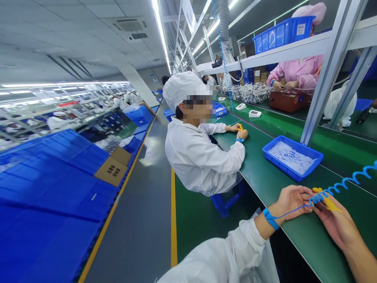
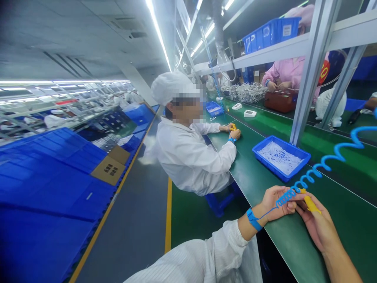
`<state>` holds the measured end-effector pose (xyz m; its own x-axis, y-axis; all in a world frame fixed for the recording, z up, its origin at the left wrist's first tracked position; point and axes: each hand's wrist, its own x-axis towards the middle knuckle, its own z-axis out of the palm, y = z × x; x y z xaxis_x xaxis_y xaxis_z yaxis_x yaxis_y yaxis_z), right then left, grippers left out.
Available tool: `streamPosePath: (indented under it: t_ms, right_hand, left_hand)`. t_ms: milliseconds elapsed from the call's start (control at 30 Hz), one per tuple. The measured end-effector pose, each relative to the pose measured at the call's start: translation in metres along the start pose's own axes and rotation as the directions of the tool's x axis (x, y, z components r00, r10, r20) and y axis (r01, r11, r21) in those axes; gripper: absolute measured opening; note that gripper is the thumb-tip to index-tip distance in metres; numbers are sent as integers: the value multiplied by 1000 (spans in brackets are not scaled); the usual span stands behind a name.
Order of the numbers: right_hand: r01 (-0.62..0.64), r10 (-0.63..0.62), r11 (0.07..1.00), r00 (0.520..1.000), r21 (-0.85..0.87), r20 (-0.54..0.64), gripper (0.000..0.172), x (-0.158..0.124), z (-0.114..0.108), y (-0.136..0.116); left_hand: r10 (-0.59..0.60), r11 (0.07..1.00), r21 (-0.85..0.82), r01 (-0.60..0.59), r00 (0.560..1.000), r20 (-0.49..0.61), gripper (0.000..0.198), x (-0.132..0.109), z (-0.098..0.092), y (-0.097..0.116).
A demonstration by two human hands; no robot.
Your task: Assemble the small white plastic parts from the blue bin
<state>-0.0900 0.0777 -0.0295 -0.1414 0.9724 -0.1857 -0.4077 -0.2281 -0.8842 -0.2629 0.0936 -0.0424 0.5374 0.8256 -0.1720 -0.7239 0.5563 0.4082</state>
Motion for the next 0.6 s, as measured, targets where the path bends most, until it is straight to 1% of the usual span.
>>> streamPosePath:
  t_ms: [100,233,300,467,533,600]
  right_hand:
    - [0,0,1000,1000,9,8,44,1,-3,2]
    - [-8,8,1000,998,-4,-60,44,3,-11,6]
    - [-14,12,999,998,-29,-65,44,5,-16,7]
    - [-6,0,995,998,-96,-62,54,6,-21,3]
    - [6,-16,991,998,-137,-67,52,6,-24,2]
    - [31,-47,980,996,-195,-77,44,7,-30,3]
  left_hand:
    - [5,1000,-12,-4,1000,8,37,2,-1,-1]
    - [-6,999,37,5,1000,13,36,7,-3,-1]
    - [-21,999,44,20,999,24,34,11,-4,-1]
    - [-50,997,53,48,999,22,26,18,-2,-2]
    - [-41,994,101,37,998,41,23,20,0,-4]
    - [-4,990,140,-5,998,61,21,23,1,-8]
